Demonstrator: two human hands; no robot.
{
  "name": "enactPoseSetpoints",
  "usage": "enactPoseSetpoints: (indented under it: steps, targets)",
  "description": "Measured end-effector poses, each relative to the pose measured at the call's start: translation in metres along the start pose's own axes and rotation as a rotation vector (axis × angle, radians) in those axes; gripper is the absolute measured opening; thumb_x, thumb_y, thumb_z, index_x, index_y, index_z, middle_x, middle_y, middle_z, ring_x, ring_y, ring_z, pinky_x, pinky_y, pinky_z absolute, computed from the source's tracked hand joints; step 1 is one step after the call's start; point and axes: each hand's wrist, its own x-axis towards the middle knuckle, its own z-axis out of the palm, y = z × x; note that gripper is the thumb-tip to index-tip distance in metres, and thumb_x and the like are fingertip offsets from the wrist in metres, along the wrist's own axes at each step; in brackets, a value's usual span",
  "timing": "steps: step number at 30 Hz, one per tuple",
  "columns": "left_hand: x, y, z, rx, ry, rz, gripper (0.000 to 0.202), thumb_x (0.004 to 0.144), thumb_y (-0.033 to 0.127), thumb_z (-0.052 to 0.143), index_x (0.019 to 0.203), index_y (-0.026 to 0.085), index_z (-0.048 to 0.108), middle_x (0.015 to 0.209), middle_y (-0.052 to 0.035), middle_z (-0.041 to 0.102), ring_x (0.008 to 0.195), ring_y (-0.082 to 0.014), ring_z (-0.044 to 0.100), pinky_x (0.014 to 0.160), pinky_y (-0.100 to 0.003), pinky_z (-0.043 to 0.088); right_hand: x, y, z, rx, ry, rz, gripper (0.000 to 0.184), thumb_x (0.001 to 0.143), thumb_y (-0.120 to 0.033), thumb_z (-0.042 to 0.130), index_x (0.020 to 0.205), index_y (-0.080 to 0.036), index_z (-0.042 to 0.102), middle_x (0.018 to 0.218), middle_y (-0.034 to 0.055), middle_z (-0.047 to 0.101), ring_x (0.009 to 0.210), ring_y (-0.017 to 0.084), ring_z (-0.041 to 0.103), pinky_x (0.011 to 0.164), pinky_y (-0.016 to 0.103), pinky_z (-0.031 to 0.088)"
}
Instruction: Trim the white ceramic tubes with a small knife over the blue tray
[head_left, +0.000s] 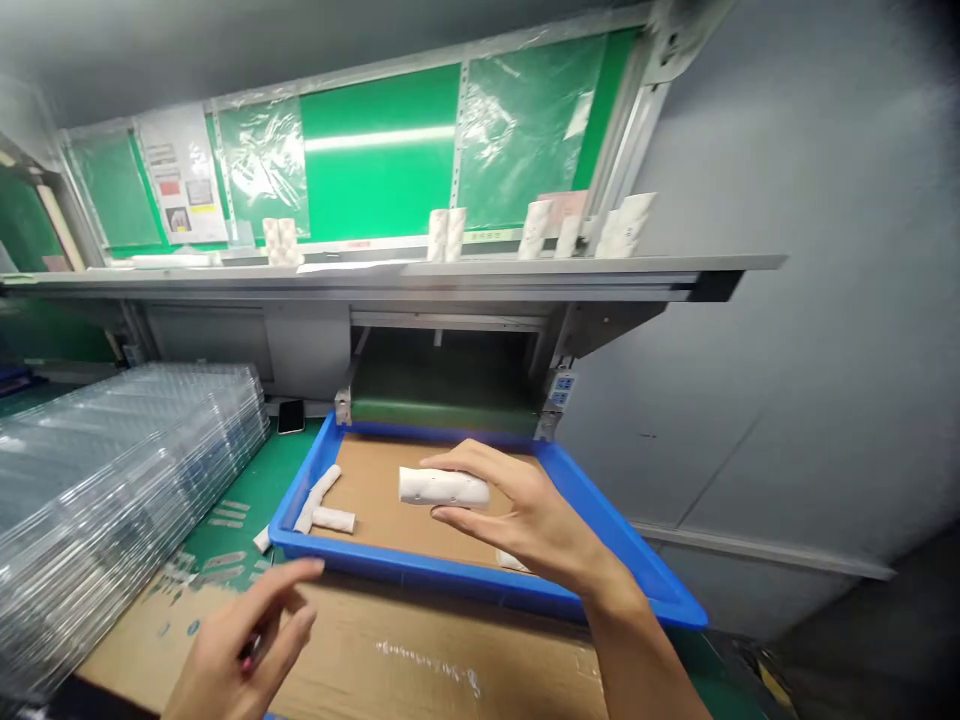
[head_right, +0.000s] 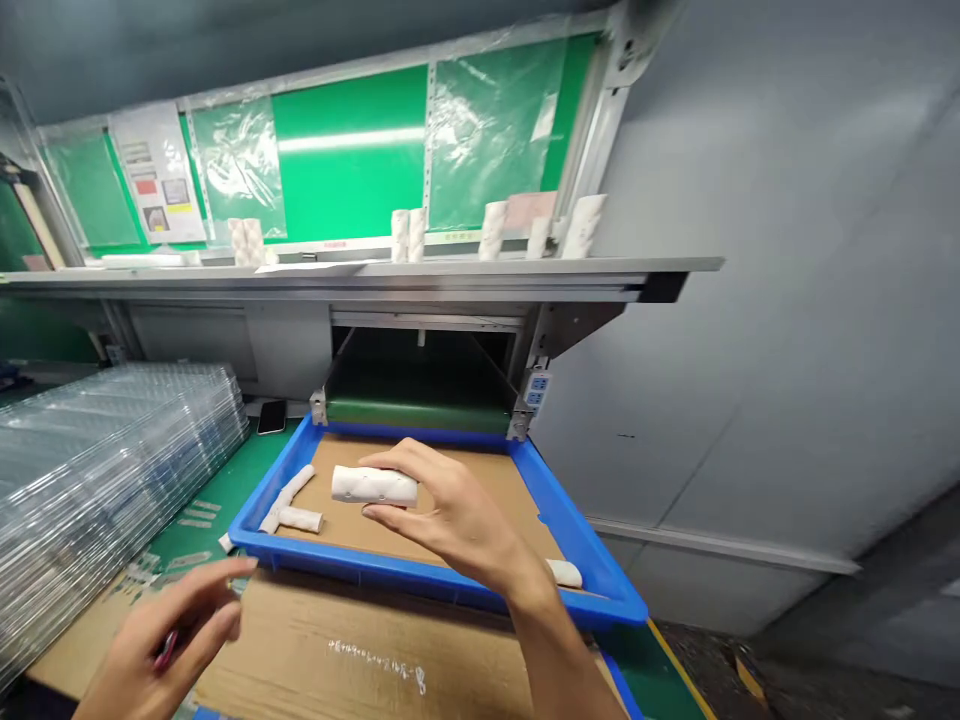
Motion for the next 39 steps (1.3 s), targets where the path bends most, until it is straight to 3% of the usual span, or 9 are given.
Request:
enactPoseSetpoints:
  steps: [4,7,9,13,18,22,29,34,39]
  targets:
    - [0.088,0.062,0.031,-0.145,-0.219,0.176,0.054,0.098,0.056,0.071,0.143,0.027,0.066,0.086,-0.0002,0.077,0.055,-0.0117,0.047,0.055,-0.021,0.044,-0.006,-0.006,-0.004,0.041,0.042,-0.049,0.022,0.097,-0.028,0.081,0.118,-0.027,0.076,0.106,0.0019,0.073,0.094,0.018,0.070,0.086,0.027,0.054]
    - [0.125,0.082,0.052,-0.255,-0.292,0.241,0.046,0.100,0.059,0.068,0.123,0.020,0.075,0.086,-0.0035,0.076,0.064,-0.0133,0.053,0.059,-0.023,0.043,-0.007,-0.005,-0.007,0.082,0.084,-0.008,0.026,0.097,-0.034,0.082,0.120,-0.027,0.075,0.112,0.0024,0.075,0.100,0.019,0.071,0.090,0.027,0.055]
    - [0.136,0.085,0.063,-0.295,-0.233,0.281,0.043,0.099,0.059,0.070,0.109,0.018,0.078,0.086,-0.0043,0.074,0.066,-0.0137,0.054,0.059,-0.023,0.041,-0.007,-0.002,-0.011,0.167,0.111,0.084,0.032,0.097,-0.043,0.080,0.122,-0.025,0.073,0.105,0.0023,0.077,0.091,0.019,0.073,0.084,0.027,0.057]
    - [0.146,0.077,0.074,-0.323,-0.157,0.348,0.042,0.094,0.057,0.078,0.115,0.020,0.080,0.084,-0.0019,0.070,0.063,-0.0122,0.048,0.056,-0.023,0.037,-0.008,0.008,-0.019,0.346,0.089,0.193,0.039,0.100,-0.054,0.074,0.122,-0.022,0.073,0.086,-0.0004,0.075,0.069,0.015,0.070,0.073,0.027,0.058]
    - [0.151,0.067,0.074,-0.276,-0.349,0.296,0.045,0.100,0.058,0.069,0.125,0.022,0.077,0.087,-0.0039,0.075,0.068,-0.0157,0.056,0.059,-0.024,0.042,-0.008,0.015,-0.020,0.195,0.137,0.168,0.039,0.097,-0.046,0.079,0.132,-0.030,0.074,0.121,0.0029,0.079,0.106,0.022,0.074,0.094,0.031,0.059]
    - [0.154,0.062,0.071,-0.273,-0.368,0.329,0.038,0.099,0.049,0.072,0.128,0.025,0.077,0.111,-0.0066,0.078,0.073,-0.0160,0.061,0.062,-0.024,0.046,-0.005,0.019,-0.017,0.229,0.097,0.251,0.039,0.099,-0.048,0.077,0.133,-0.028,0.073,0.106,0.0019,0.081,0.095,0.020,0.077,0.089,0.031,0.061]
    - [0.157,0.061,0.066,-0.202,-0.406,0.381,0.034,0.101,0.044,0.072,0.130,0.027,0.078,0.105,-0.0036,0.080,0.069,-0.0141,0.060,0.063,-0.022,0.048,-0.005,0.019,-0.011,0.161,0.150,0.218,0.036,0.096,-0.044,0.081,0.128,-0.029,0.077,0.122,0.0041,0.080,0.106,0.023,0.076,0.093,0.031,0.061]
    - [0.157,0.060,0.063,-0.209,-0.396,0.454,0.032,0.102,0.040,0.073,0.132,0.029,0.076,0.113,-0.0044,0.080,0.077,-0.0156,0.066,0.070,-0.022,0.052,-0.004,0.014,-0.012,0.233,0.059,0.274,0.036,0.101,-0.050,0.074,0.128,-0.028,0.077,0.099,0.0018,0.083,0.087,0.021,0.078,0.086,0.030,0.061]
    - [0.156,0.060,0.063,-0.205,-0.406,0.454,0.032,0.102,0.040,0.072,0.133,0.029,0.076,0.110,-0.0039,0.081,0.080,-0.0169,0.069,0.070,-0.022,0.054,-0.005,0.012,-0.014,0.221,0.058,0.277,0.033,0.100,-0.049,0.075,0.126,-0.028,0.078,0.091,0.0004,0.082,0.086,0.020,0.077,0.085,0.028,0.059]
